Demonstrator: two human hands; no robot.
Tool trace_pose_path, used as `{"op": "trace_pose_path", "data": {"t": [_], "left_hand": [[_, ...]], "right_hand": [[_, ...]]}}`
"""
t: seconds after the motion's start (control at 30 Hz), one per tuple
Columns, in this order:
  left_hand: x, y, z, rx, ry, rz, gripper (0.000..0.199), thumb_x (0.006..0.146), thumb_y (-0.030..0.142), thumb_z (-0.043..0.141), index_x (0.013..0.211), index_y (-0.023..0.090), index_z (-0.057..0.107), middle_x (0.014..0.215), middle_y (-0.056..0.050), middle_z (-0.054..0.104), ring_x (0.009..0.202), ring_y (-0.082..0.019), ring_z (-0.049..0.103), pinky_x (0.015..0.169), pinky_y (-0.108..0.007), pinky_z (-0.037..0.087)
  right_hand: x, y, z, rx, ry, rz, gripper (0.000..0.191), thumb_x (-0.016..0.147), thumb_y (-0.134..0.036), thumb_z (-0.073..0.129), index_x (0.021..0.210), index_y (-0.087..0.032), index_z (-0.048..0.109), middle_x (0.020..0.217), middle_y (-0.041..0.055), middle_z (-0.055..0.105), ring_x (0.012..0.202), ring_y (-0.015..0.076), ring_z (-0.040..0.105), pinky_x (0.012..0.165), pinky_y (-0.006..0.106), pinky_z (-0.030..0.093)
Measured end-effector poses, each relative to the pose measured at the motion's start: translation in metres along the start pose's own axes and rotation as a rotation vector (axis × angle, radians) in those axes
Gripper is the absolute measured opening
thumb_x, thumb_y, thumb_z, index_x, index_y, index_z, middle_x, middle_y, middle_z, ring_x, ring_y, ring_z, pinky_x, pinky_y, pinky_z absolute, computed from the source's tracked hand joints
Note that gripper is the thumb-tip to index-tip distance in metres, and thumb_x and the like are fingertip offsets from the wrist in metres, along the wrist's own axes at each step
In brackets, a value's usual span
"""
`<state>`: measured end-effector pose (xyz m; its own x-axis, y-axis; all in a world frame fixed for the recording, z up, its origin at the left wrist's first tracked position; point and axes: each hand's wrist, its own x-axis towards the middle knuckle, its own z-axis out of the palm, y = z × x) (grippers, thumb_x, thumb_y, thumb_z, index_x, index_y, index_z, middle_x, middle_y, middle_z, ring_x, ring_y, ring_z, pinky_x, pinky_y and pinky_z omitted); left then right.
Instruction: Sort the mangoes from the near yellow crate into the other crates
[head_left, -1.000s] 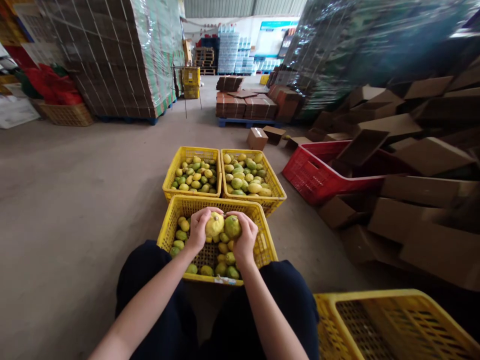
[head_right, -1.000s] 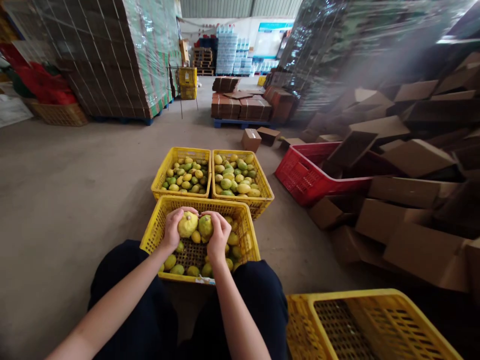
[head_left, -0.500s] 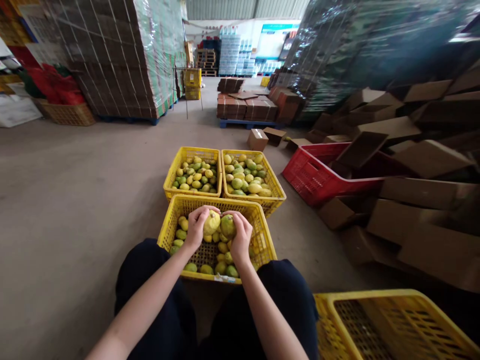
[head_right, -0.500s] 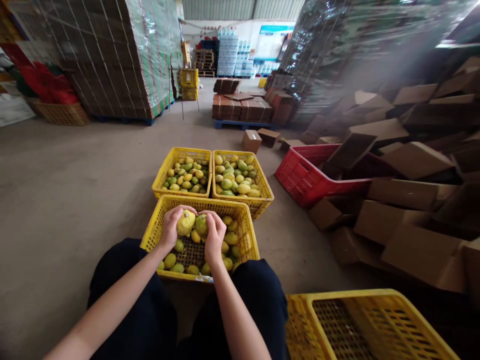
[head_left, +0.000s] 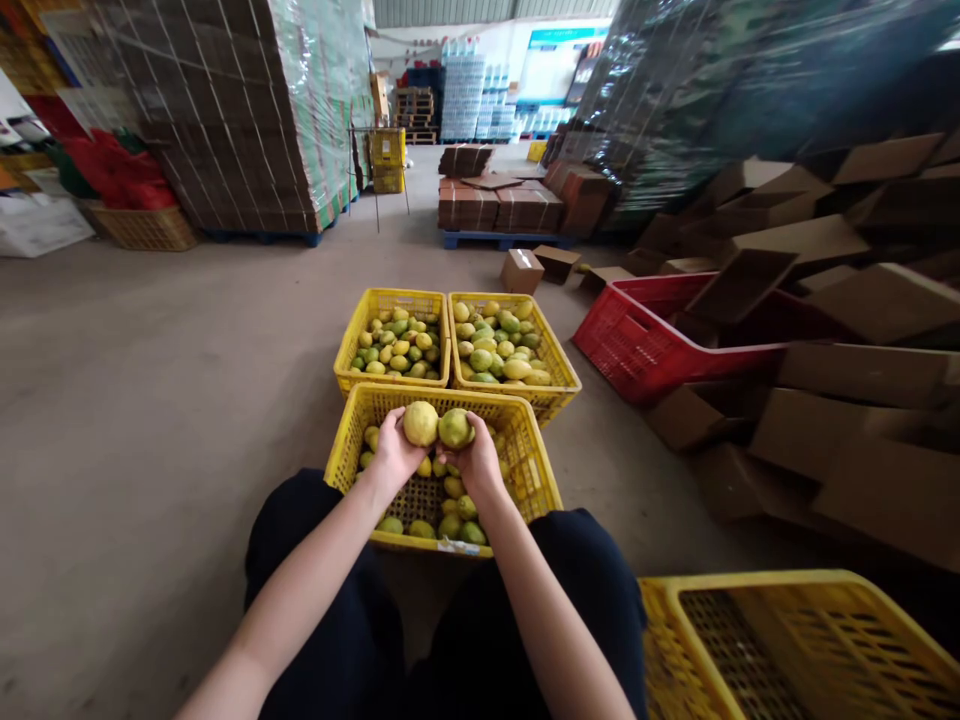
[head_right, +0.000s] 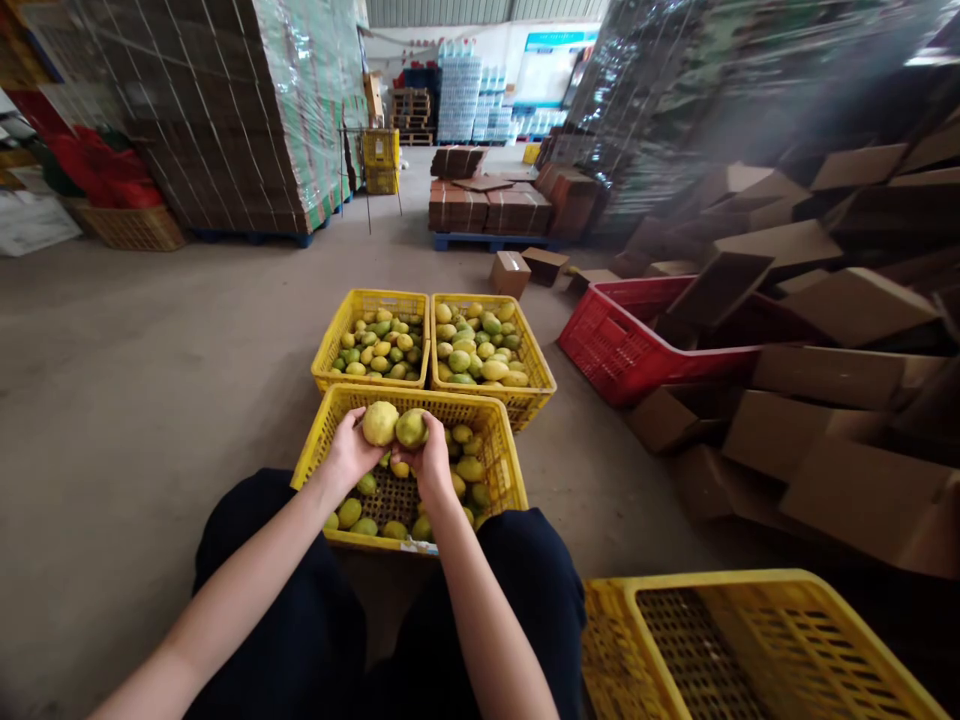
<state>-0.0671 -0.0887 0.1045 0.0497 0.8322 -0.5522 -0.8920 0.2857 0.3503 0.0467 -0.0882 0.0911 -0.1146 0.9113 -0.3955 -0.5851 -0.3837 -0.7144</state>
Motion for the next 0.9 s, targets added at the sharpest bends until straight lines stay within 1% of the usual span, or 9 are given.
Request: {"op": "trace_pose_path", "data": {"t": [0.07, 0.13, 0.23, 0.4, 0.5, 0.6, 0.73, 0.8, 0.9], "left_hand": [[0.001, 0.000, 0.000, 0.023, 0.049, -0.036, 0.021, 0.088, 0.026, 0.039, 0.084, 0.017, 0.058, 0.065, -0.005, 0.060, 0.070, -0.021, 0.065, 0.068, -0.032, 0.056], [0.002, 0.001, 0.000, 0.052, 0.094, -0.057, 0.021, 0.089, 0.026, 0.038, 0.084, 0.018, 0.056, 0.065, -0.004, 0.058, 0.068, -0.019, 0.064, 0.068, -0.030, 0.056], [0.006, 0.004, -0.001, 0.071, 0.135, -0.077, 0.018, 0.089, 0.025, 0.039, 0.087, 0.018, 0.056, 0.069, -0.004, 0.059, 0.066, -0.018, 0.062, 0.067, -0.029, 0.055], [0.009, 0.006, -0.003, 0.098, 0.163, -0.088, 0.019, 0.088, 0.026, 0.041, 0.096, 0.019, 0.057, 0.076, -0.004, 0.063, 0.067, -0.018, 0.061, 0.064, -0.030, 0.056], [0.009, 0.006, -0.004, 0.108, 0.147, -0.091, 0.024, 0.089, 0.028, 0.041, 0.103, 0.019, 0.057, 0.079, -0.005, 0.065, 0.069, -0.018, 0.063, 0.063, -0.029, 0.057], [0.008, 0.005, -0.006, 0.128, 0.111, -0.099, 0.030, 0.091, 0.032, 0.041, 0.110, 0.016, 0.058, 0.079, -0.007, 0.066, 0.069, -0.020, 0.065, 0.061, -0.029, 0.057], [0.007, 0.007, -0.007, 0.230, 0.088, -0.091, 0.039, 0.093, 0.040, 0.044, 0.114, 0.010, 0.059, 0.081, -0.012, 0.067, 0.067, -0.021, 0.066, 0.061, -0.030, 0.057], [0.006, 0.010, -0.008, 0.318, 0.073, -0.067, 0.038, 0.092, 0.041, 0.047, 0.112, 0.012, 0.060, 0.082, -0.012, 0.069, 0.065, -0.020, 0.066, 0.059, -0.030, 0.056], [0.006, 0.014, -0.008, 0.449, 0.017, -0.055, 0.035, 0.090, 0.045, 0.051, 0.106, 0.016, 0.065, 0.078, -0.009, 0.070, 0.059, -0.018, 0.066, 0.048, -0.024, 0.049]], "right_hand": [[-0.001, -0.003, 0.003, 0.019, 0.052, 0.078, 0.019, 0.084, -0.039, 0.046, 0.082, -0.020, 0.052, 0.053, -0.0001, 0.060, 0.039, 0.0151, 0.056, 0.030, 0.023, 0.042], [-0.003, -0.006, 0.005, 0.038, 0.077, 0.137, 0.021, 0.087, -0.037, 0.043, 0.082, -0.019, 0.053, 0.052, 0.0005, 0.059, 0.037, 0.0142, 0.055, 0.031, 0.022, 0.043], [-0.004, -0.007, 0.007, 0.054, 0.088, 0.176, 0.023, 0.089, -0.034, 0.040, 0.083, -0.017, 0.054, 0.051, 0.0012, 0.059, 0.035, 0.0135, 0.054, 0.031, 0.021, 0.043], [-0.004, -0.007, 0.005, 0.056, 0.076, 0.210, 0.024, 0.090, -0.034, 0.039, 0.087, -0.015, 0.054, 0.055, 0.0038, 0.062, 0.038, 0.0151, 0.057, 0.032, 0.023, 0.046], [-0.003, -0.008, 0.005, 0.086, 0.097, 0.212, 0.021, 0.089, -0.034, 0.042, 0.088, -0.017, 0.054, 0.058, 0.0038, 0.064, 0.041, 0.0154, 0.060, 0.037, 0.024, 0.051], [-0.004, -0.010, 0.007, 0.111, 0.106, 0.186, 0.020, 0.089, -0.035, 0.044, 0.088, -0.018, 0.055, 0.061, 0.0037, 0.066, 0.043, 0.0156, 0.061, 0.040, 0.027, 0.054], [-0.006, -0.011, 0.008, 0.055, 0.127, 0.205, 0.025, 0.091, -0.038, 0.040, 0.089, -0.017, 0.055, 0.058, 0.0033, 0.066, 0.038, 0.0148, 0.057, 0.036, 0.026, 0.051], [-0.006, -0.012, 0.007, 0.031, 0.133, 0.220, 0.028, 0.091, -0.040, 0.038, 0.089, -0.017, 0.055, 0.055, 0.0030, 0.065, 0.035, 0.0148, 0.055, 0.034, 0.026, 0.049], [-0.006, -0.013, 0.004, 0.016, 0.110, 0.223, 0.036, 0.091, -0.044, 0.034, 0.086, -0.018, 0.057, 0.052, 0.0035, 0.063, 0.035, 0.0163, 0.055, 0.032, 0.026, 0.045]]}}
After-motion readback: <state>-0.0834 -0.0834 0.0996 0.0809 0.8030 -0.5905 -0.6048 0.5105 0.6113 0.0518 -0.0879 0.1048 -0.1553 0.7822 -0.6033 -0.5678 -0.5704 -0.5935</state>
